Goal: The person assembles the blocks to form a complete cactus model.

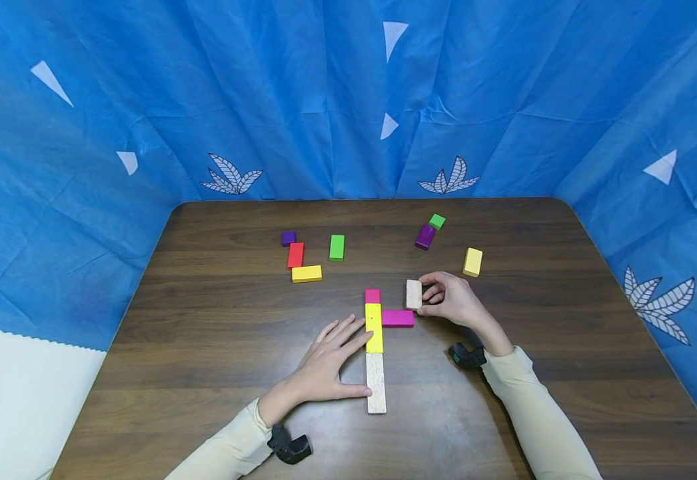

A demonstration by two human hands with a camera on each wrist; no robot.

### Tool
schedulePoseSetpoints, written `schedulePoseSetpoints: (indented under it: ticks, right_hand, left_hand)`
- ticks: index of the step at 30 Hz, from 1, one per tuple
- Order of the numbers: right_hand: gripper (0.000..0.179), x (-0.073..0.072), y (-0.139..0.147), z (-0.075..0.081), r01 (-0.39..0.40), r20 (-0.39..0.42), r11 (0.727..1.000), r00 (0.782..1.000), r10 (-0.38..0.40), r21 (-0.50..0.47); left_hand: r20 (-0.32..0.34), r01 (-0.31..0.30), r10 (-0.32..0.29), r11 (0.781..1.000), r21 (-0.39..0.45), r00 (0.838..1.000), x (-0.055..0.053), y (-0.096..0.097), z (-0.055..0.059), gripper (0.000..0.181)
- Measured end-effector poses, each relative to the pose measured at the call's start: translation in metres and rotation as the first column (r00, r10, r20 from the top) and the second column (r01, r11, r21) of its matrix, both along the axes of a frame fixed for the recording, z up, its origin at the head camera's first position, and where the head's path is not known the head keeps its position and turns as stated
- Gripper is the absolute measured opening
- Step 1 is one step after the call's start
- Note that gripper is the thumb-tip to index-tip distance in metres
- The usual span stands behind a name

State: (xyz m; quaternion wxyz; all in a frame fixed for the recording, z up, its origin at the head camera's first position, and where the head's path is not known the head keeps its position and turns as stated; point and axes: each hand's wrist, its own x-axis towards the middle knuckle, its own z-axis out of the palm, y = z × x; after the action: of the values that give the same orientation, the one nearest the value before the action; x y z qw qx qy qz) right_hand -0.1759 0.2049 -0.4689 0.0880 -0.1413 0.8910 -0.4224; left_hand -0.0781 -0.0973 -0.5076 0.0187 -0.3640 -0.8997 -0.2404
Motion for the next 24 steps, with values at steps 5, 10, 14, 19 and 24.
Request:
schedulePoseSetpoints:
  ticks: [5, 10, 14, 19, 24]
  right_hand:
    - [0.056, -0.0027, -0.0020, -0.0008, -0.021, 0.011, 1.000, 1.000, 0.021, 0.019]
    - [0.057, -0.0045, -0.0025, -0.0019, -0.053, 0.033, 0.998, 0.998, 0.053, 0.020]
    - [0.054, -0.0054, -0.0032, -0.0023, -0.081, 0.041, 0.997, 0.996, 0.081, -0.009]
    - [0.050, -0.0058, -0.0043, -0.0033, -0.096, 0.045, 0.995, 0.994, 0.098, -0.042]
    - [0.060, -0.0061, -0.0040, -0.0041, -0.109, 0.033, 0.993, 0.993, 0.110, -0.042]
  left_hand:
    - [0.011, 0.003, -0.003, 1.000, -0.002, 1.000, 0.0001, -0.0002, 0.0004, 0.094]
    - [0.037, -0.001, 0.001, 1.000, -0.015, 0.999, -0.0001, 0.0001, 0.0011, 0.094]
    - [0.043, -0.001, 0.002, 1.000, -0.018, 0.999, -0.0003, 0.0003, 0.0011, 0.094]
    - [0.038, 0.001, 0.000, 1.000, -0.016, 0.999, -0.0001, 0.0001, 0.0010, 0.094]
    - [0.046, -0.004, 0.005, 1.000, -0.023, 0.999, 0.0003, -0.0006, 0.0009, 0.094]
